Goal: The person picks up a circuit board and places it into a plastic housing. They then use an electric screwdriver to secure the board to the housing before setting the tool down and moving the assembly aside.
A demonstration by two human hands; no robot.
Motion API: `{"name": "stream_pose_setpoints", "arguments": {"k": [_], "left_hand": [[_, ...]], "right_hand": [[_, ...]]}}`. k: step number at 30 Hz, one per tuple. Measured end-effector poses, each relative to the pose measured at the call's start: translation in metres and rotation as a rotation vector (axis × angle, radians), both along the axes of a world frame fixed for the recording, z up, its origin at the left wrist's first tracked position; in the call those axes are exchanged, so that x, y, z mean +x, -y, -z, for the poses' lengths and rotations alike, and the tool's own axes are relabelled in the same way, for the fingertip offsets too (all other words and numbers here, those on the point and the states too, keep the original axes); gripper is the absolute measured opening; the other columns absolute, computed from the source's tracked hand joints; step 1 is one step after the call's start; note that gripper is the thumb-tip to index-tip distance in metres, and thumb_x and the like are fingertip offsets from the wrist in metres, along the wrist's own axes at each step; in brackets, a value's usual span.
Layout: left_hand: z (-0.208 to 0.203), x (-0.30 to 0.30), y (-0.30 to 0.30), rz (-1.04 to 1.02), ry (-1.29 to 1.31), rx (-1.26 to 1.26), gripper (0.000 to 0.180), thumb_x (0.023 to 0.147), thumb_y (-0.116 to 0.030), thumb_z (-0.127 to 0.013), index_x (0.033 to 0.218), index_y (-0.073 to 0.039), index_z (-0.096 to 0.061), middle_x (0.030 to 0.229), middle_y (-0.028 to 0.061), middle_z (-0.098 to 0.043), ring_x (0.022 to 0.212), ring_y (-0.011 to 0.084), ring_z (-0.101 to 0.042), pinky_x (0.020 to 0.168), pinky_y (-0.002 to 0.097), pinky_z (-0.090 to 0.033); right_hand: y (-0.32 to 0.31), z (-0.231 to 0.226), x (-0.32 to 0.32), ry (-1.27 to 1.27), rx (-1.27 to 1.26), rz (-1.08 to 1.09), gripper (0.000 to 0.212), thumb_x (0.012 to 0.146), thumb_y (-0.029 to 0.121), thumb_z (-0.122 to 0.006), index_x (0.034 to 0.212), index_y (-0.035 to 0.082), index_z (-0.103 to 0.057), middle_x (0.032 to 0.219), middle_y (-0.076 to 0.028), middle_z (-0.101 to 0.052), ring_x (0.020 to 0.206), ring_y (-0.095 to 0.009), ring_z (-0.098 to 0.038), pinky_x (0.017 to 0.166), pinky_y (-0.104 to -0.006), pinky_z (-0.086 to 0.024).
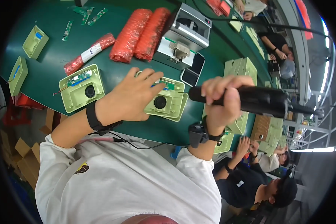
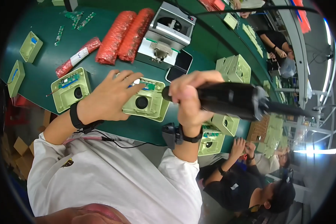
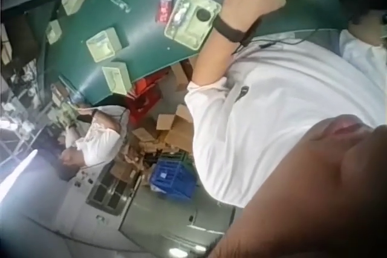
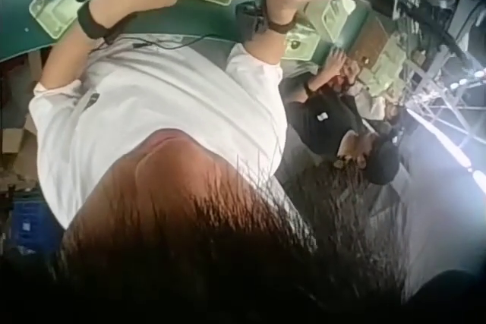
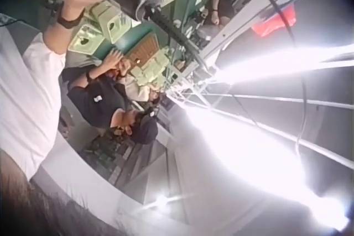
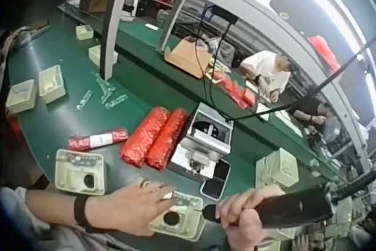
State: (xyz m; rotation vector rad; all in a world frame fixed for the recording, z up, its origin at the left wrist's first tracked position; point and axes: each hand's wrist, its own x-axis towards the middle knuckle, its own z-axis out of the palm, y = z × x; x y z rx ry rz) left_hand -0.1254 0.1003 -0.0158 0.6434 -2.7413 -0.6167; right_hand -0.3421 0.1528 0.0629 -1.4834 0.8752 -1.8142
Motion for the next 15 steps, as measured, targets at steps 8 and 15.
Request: {"name": "stream_pose_setpoints", "arguments": {"k": [8,15], "left_hand": [[-0.001,-0.006,-0.006,-0.025,0.030,-0.029,0.090,0.059,-0.024,-0.091,0.141,-0.004,-0.061,0.152,0.0164,-0.049,0.140,0.0364,-0.047,0.111,0.0518,-0.039],[0.000,-0.004,-0.006,-0.030,0.030,-0.054,0.085,0.062,-0.028,-0.092,0.138,-0.003,-0.064,0.150,0.0174,-0.053,0.139,0.0349,-0.048,0.109,0.0514,-0.041]], "right_hand": [[0.005,0.018,0.001,-0.034,0.012,0.027,0.022,0.099,0.016,-0.064,0.101,0.006,-0.045,0.068,-0.008,-0.049,0.049,-0.018,-0.047,0.053,-0.0380,-0.048],[0.009,0.025,0.002,-0.023,0.035,0.000,0.024,0.099,0.018,-0.066,0.101,0.006,-0.045,0.068,-0.008,-0.050,0.050,-0.018,-0.047,0.054,-0.0385,-0.048]]}}
